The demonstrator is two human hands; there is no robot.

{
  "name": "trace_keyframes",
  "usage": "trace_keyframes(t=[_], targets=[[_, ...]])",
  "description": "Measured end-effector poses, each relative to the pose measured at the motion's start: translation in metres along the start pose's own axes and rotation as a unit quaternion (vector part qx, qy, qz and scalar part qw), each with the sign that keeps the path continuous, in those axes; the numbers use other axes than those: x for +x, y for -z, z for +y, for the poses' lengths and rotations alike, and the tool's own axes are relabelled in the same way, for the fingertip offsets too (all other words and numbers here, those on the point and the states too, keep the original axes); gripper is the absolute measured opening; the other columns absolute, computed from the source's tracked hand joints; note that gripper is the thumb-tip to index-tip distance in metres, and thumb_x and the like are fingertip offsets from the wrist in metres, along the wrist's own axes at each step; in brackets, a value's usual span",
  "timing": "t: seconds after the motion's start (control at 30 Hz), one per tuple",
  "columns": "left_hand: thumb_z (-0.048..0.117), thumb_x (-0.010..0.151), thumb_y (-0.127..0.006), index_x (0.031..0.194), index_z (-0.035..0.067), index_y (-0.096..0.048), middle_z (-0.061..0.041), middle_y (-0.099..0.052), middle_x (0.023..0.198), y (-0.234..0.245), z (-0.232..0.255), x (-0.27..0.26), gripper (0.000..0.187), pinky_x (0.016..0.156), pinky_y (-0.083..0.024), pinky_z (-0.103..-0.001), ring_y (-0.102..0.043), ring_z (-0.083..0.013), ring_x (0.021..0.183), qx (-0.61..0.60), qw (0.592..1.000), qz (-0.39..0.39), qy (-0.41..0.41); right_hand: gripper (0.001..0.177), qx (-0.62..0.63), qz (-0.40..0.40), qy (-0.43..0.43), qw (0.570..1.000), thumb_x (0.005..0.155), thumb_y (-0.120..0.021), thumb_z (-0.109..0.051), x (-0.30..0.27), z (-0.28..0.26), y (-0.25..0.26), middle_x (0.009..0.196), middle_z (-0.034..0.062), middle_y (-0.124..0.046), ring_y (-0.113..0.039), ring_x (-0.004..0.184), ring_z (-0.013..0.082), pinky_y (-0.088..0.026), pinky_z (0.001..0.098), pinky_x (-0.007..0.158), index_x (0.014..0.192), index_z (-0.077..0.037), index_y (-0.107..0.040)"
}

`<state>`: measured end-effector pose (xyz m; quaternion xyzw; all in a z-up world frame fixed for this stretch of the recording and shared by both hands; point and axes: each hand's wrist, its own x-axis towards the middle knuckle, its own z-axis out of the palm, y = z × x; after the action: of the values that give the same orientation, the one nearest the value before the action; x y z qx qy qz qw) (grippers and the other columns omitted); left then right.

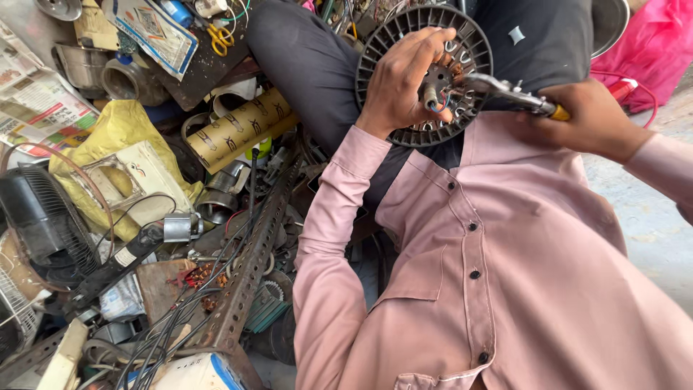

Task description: The person uses pliers to pull and adjust copper windings on a motor stator held on their lap. They then use a screwdriver to tap and reposition the windings within the stator slots.

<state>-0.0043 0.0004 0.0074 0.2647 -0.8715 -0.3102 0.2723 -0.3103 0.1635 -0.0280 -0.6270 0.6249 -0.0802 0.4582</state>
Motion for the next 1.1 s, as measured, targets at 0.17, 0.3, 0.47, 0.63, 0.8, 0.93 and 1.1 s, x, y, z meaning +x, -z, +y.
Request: trace_keyframes(t=[0.17,0.3,0.47,0.63,0.8,0.93,1.1], targets=[[0.093,0.085,-0.037,0.138,0.0,-0.053,-0.01,-0.069,0.104,-0.003,0.004,-0.003,0.108,0.112,-0.053,-0.05,-0.067,-0.0377,0.124,0.011,1.0,0.007,0.023,0.032,0.25,-0.013,-0.166,0.954,0.101,-0.071,-0.029,-0.006,0.02,0.013,0.074,0.0065,-0.067,-0.061,0.064,0.0143,-0.049,0.0338,0.06,0.086,-0.001,-0.069],[0.091,0.087,-0.035,0.141,0.0,-0.051,-0.019,-0.066,0.132,-0.001,0.019,-0.01,0.107,0.114,-0.051,-0.05,-0.064,-0.04,0.129,0.036,0.997,0.04,0.057,0.027,0.479,-0.019,-0.129,0.868,0.103,-0.069,-0.028,0.036,0.0,0.056,0.072,0.0043,-0.054,-0.054,0.061,0.0147,-0.048,0.0338,0.057,0.093,-0.005,-0.059],[0.091,0.088,-0.036,0.137,0.0,-0.053,-0.019,-0.063,0.138,0.0,0.028,-0.011,0.105,0.113,-0.052,-0.049,-0.064,-0.042,0.131,0.031,0.993,0.058,0.103,0.033,0.29,-0.008,-0.143,0.946,0.112,-0.064,-0.028,0.134,-0.035,0.082,0.082,0.0076,-0.062,-0.051,0.068,0.017,-0.039,0.0355,0.06,0.098,0.001,-0.072],[0.091,0.087,-0.036,0.136,-0.003,-0.055,-0.02,-0.063,0.138,-0.001,0.026,-0.014,0.108,0.113,-0.052,-0.05,-0.063,-0.0421,0.13,0.017,0.991,0.071,0.113,0.027,0.421,-0.095,-0.196,0.881,0.103,-0.06,-0.022,0.161,-0.037,0.079,0.086,0.0136,-0.067,-0.068,0.072,0.0249,-0.059,0.039,0.066,0.105,0.004,-0.063],[0.091,0.086,-0.037,0.122,0.001,-0.059,-0.019,-0.063,0.14,-0.004,0.022,-0.015,0.099,0.112,-0.051,-0.049,-0.064,-0.0414,0.131,0.018,0.99,0.076,0.118,0.027,0.468,-0.12,-0.215,0.849,0.105,-0.062,-0.017,0.164,-0.007,0.073,0.091,0.0174,-0.066,-0.069,0.08,0.0332,-0.061,0.0478,0.073,0.113,0.008,-0.058],[0.091,0.085,-0.039,0.122,-0.002,-0.06,-0.019,-0.063,0.139,0.0,0.021,-0.013,0.102,0.114,-0.051,-0.051,-0.064,-0.0419,0.13,0.001,0.99,0.087,0.115,0.023,0.481,-0.087,-0.179,0.854,0.106,-0.059,-0.016,0.165,-0.016,0.094,0.099,0.0177,-0.067,-0.069,0.088,0.0288,-0.061,0.0466,0.076,0.113,0.006,-0.061],[0.088,0.083,-0.045,0.114,0.002,-0.059,-0.02,-0.063,0.139,-0.002,0.02,-0.013,0.093,0.111,-0.052,-0.049,-0.064,-0.042,0.129,0.004,0.99,0.095,0.105,0.023,0.467,-0.059,-0.066,0.88,0.106,-0.057,-0.019,0.206,-0.079,0.134,0.094,0.0139,-0.069,-0.072,0.08,0.0252,-0.061,0.0418,0.07,0.11,0.004,-0.06]])
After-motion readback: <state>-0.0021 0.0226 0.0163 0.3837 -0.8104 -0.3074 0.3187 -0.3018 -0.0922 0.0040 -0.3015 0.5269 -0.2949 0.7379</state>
